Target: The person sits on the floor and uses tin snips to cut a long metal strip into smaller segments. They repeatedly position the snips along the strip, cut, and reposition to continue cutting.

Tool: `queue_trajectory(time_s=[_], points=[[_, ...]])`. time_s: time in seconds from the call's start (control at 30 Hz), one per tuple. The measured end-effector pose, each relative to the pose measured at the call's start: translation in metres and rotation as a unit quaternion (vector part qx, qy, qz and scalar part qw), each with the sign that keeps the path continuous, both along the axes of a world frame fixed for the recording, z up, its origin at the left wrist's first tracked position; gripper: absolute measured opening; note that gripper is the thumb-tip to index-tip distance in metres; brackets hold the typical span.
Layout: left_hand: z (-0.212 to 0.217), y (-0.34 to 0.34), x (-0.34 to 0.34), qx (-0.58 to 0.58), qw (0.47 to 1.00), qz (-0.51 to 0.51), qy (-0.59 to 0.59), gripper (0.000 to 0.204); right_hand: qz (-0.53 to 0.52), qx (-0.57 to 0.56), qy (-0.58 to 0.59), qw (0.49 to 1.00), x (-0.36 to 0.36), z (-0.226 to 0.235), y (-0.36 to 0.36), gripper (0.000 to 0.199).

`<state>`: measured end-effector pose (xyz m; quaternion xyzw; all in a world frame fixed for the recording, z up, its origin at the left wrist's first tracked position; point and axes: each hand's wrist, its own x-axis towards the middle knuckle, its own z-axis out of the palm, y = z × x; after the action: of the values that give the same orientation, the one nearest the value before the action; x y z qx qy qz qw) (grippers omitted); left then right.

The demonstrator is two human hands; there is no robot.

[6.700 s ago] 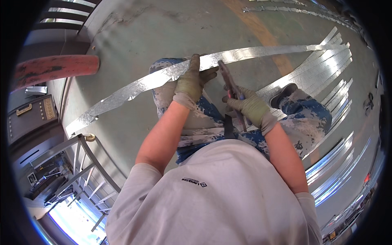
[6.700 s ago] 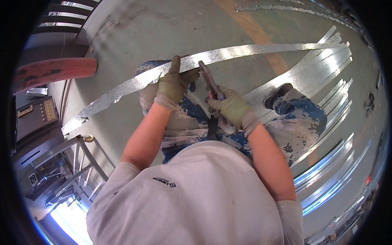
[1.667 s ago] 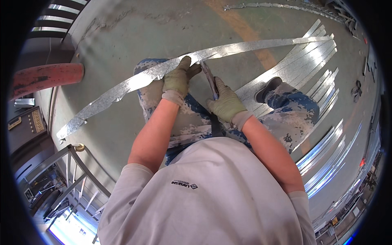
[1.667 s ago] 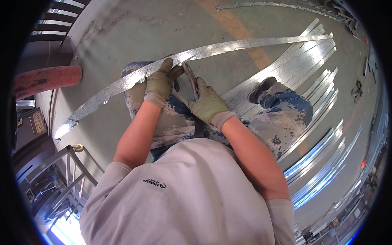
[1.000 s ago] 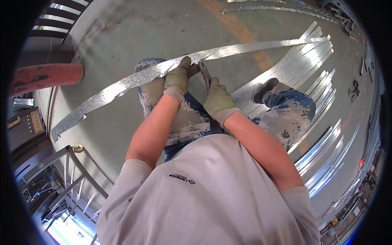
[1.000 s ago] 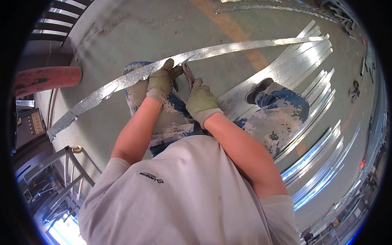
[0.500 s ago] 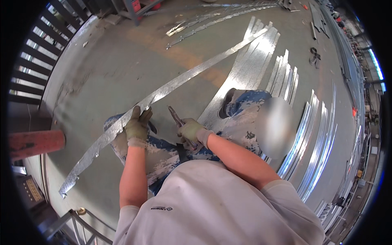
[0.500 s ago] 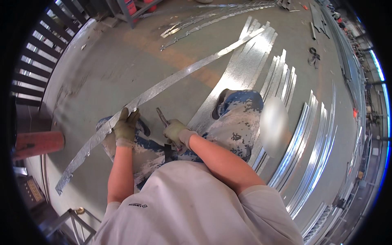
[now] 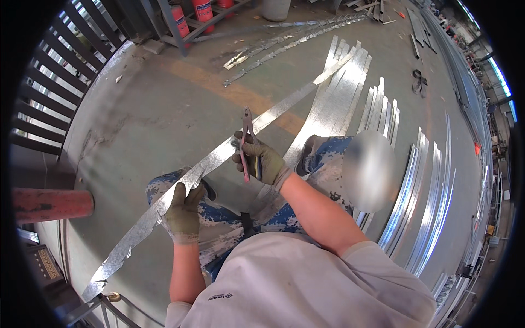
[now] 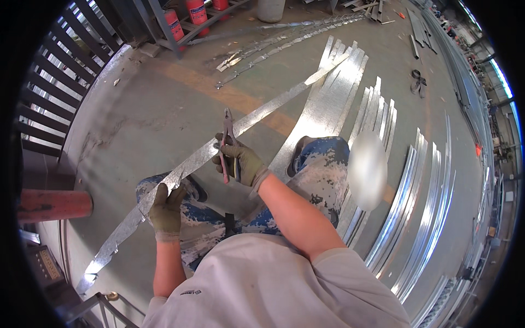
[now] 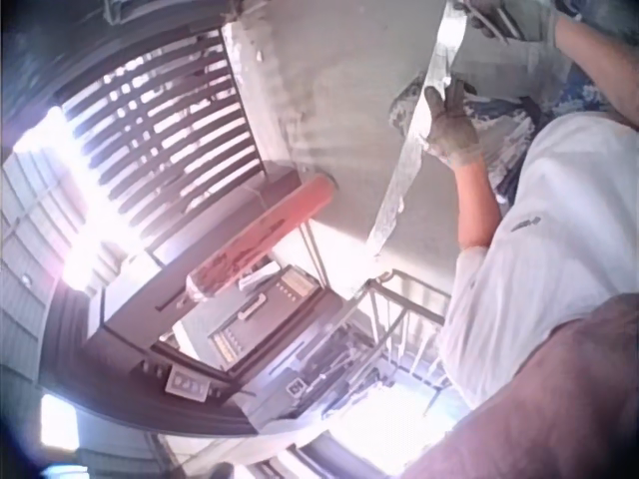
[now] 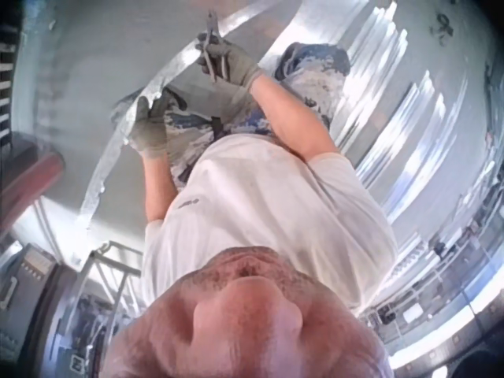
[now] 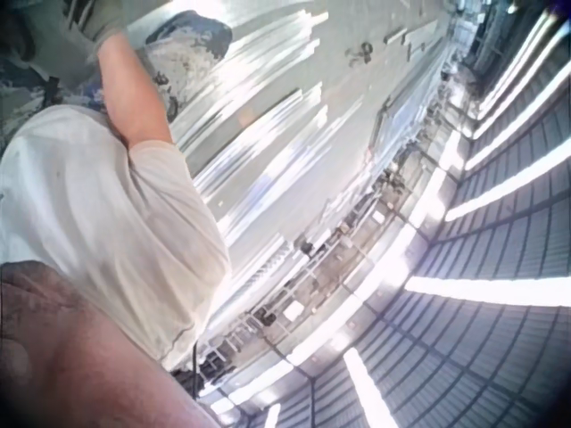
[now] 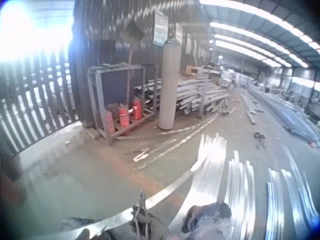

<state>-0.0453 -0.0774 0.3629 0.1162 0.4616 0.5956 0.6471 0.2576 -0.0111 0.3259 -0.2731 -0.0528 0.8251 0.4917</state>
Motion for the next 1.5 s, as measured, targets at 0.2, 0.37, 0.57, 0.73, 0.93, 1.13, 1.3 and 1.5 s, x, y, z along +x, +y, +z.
queue_trajectory(time_s=[0.2,0.37,0.57,0.73,0.93,1.13,1.3,1.5], points=[[0.019,0.003,-0.009,0.075,0.993,-0.046,0.075,0.047,0.042,0.031,-0.003,0.999,-0.014,-0.003,0.014,0.043],[0.019,0.002,-0.001,0.198,0.972,-0.107,0.063,0.078,0.055,0.03,-0.013,0.998,-0.014,0.018,0.019,0.042],[0.001,0.014,-0.008,0.282,0.94,-0.147,-0.128,0.085,0.066,0.044,-0.015,0.997,-0.018,0.024,0.026,0.04],[0.03,0.02,0.011,0.105,0.965,-0.185,0.151,0.073,0.058,0.032,-0.037,0.997,-0.027,0.025,0.024,0.041],[0.006,0.042,0.018,0.081,0.98,-0.166,0.071,0.078,0.107,0.033,-0.053,0.992,-0.041,0.027,0.021,0.045],[-0.019,0.059,0.019,0.053,0.985,-0.134,0.095,0.061,0.101,0.005,-0.103,0.989,-0.047,0.02,0.018,0.045],[-0.037,0.062,0.011,0.018,0.994,-0.103,0.013,0.058,0.15,0.021,-0.189,0.97,-0.051,0.041,0.012,0.048],[-0.045,0.067,0.01,0.031,0.995,-0.094,-0.006,0.058,0.291,0.065,-0.348,0.889,-0.039,0.042,-0.037,0.057]])
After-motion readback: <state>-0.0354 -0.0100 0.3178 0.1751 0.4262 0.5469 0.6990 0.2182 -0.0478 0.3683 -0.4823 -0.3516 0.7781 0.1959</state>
